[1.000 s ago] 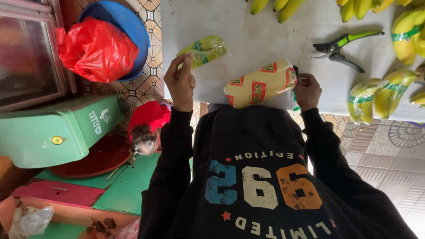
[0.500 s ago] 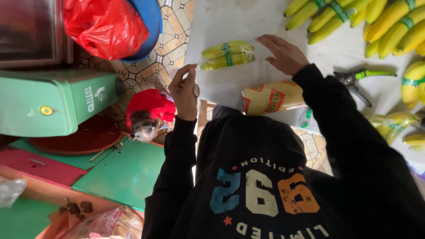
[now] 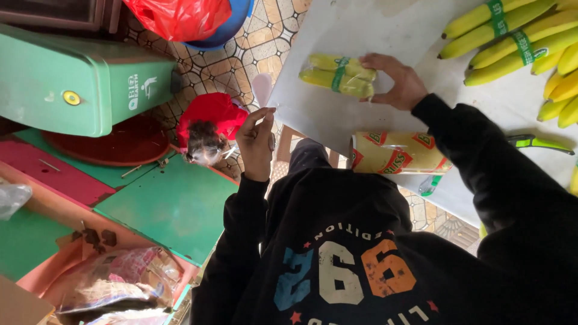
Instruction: Wrapping bunches of bananas in plastic bags and sealing them for distribution.
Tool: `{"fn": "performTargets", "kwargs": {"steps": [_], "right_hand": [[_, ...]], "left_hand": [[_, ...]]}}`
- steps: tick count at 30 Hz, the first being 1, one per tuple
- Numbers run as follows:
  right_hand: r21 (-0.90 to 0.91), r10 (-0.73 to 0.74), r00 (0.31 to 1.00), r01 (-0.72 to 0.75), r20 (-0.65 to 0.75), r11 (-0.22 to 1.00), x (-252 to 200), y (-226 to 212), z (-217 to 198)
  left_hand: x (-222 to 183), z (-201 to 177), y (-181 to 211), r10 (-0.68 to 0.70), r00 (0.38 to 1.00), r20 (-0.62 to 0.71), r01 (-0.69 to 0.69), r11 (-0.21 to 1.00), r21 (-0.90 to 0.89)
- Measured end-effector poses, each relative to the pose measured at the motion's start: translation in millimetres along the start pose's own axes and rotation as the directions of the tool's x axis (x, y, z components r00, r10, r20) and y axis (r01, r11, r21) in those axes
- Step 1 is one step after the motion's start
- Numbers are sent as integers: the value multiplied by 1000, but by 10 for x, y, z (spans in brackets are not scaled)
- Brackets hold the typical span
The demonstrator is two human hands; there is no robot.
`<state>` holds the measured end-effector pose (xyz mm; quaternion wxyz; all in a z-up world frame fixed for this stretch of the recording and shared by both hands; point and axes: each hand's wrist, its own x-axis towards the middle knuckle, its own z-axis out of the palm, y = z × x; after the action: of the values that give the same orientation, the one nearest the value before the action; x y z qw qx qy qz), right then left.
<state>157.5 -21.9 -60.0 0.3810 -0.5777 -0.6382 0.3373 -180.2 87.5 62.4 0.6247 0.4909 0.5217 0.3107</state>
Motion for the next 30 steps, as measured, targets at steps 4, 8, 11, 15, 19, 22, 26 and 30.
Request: {"fn": "performTargets", "kwargs": {"steps": [4,8,11,15,19,22,26,30], "right_hand": [[94,98,976,-80,-196,992,100,-421,210],[66,34,902,-7,-430,998,75,-475,364],[-42,-53,838,36,-543,998,-9,-723,323],[-191,-99,792,-22,-602,981,-207,-1112,236],[-127,17,819,-109,-574,986,-463,-1475,184],[48,248,813,-263,-527,964,-620,-1750,145],[188,359,807,-306,-468,933,-771,-2073,138],[165,387,798,-352,-462,921,-637,-2513,13]], "left_hand": [[61,98,84,-62,998,12,62,998,-22],[137,176,78,49,995,82,-45,998,-47],[85,351,262,118,981,153,-110,992,-65],[-52,566,508,220,933,284,-232,973,7],[-129,799,840,272,846,459,-346,935,84],[-136,969,1174,306,675,671,-528,836,150],[-158,1121,1494,458,218,862,-936,349,51],[-167,1148,1432,399,-29,916,-999,-51,-9]]}}
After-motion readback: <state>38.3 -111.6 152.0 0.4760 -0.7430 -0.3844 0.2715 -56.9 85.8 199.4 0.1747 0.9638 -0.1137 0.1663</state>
